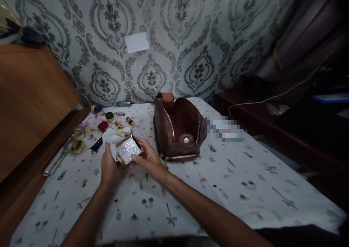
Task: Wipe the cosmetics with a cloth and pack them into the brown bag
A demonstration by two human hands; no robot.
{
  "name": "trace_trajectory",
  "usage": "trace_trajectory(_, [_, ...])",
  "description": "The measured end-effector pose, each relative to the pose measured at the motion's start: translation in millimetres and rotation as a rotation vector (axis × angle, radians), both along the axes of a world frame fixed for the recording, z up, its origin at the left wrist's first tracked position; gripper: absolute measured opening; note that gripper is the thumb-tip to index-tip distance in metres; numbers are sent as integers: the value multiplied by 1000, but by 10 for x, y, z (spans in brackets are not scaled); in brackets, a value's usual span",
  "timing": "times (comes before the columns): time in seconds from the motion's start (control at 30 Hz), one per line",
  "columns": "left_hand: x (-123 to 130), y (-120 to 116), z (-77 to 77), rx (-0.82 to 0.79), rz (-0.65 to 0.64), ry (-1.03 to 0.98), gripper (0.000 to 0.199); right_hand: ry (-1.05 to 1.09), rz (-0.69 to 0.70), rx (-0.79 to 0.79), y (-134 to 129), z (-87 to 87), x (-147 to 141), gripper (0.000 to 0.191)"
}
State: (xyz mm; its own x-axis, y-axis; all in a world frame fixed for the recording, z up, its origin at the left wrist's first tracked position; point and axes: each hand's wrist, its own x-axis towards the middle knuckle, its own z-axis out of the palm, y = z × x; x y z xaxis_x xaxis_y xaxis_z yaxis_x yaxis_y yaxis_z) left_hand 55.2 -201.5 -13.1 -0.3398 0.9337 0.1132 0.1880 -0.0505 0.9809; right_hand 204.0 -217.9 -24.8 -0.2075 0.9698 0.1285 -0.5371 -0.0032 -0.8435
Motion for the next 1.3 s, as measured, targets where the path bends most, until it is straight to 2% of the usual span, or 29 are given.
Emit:
trace_trajectory(0.07, [57, -37, -13, -30, 36, 52, 40, 30, -20, -19, 19, -36, -24, 76])
trace_trajectory(0.13, [113, -74, -24, -47, -2, 85, 43, 54, -57, -22, 51, -81, -45, 77])
trace_trajectory(0.23, [183, -111, -55, 5, -183, 109, 49, 80, -153, -9, 106, -135, -62, 73])
trace_trajectory(0.33, [220, -115, -111, 81, -374, 171, 41, 67, -259, -27, 128, -129, -58, 70])
trace_trajectory(0.43, [227, -113, -150, 118, -468, 199, 33, 25, -279, -46, 104, -68, -37, 67])
trace_trajectory(0.6, [190, -123, -106, 170, -426, 245, 30, -25, -282, 38, 61, 14, 8, 52])
trace_trajectory(0.67, [156, -119, -89, 220, -409, 361, 29, -61, -289, 80, 67, 11, 15, 45])
trace_trajectory(0.77, [91, -96, -115, 276, -372, 617, 33, -76, -276, 74, 89, -28, -6, 45])
trace_trajectory(0.87, [34, -66, -189, 331, -366, 866, 32, 18, -262, 5, 108, -87, -56, 51])
trace_trajectory(1.0, [3, -49, -268, 515, -380, 1054, 32, 215, -217, -226, 123, -129, -84, 62])
trace_trajectory(1.07, [8, -58, -267, 583, -376, 1104, 32, 258, -155, -301, 127, -115, -66, 56])
trace_trajectory(1.17, [37, -80, -222, 581, -342, 1117, 35, 266, -52, -335, 121, -69, -34, 44])
trace_trajectory(1.23, [64, -84, -196, 535, -296, 1104, 47, 276, -38, -359, 107, -45, -31, 41])
trace_trajectory(1.3, [91, -72, -195, 486, -253, 1090, 69, 289, -43, -382, 87, -36, -42, 38])
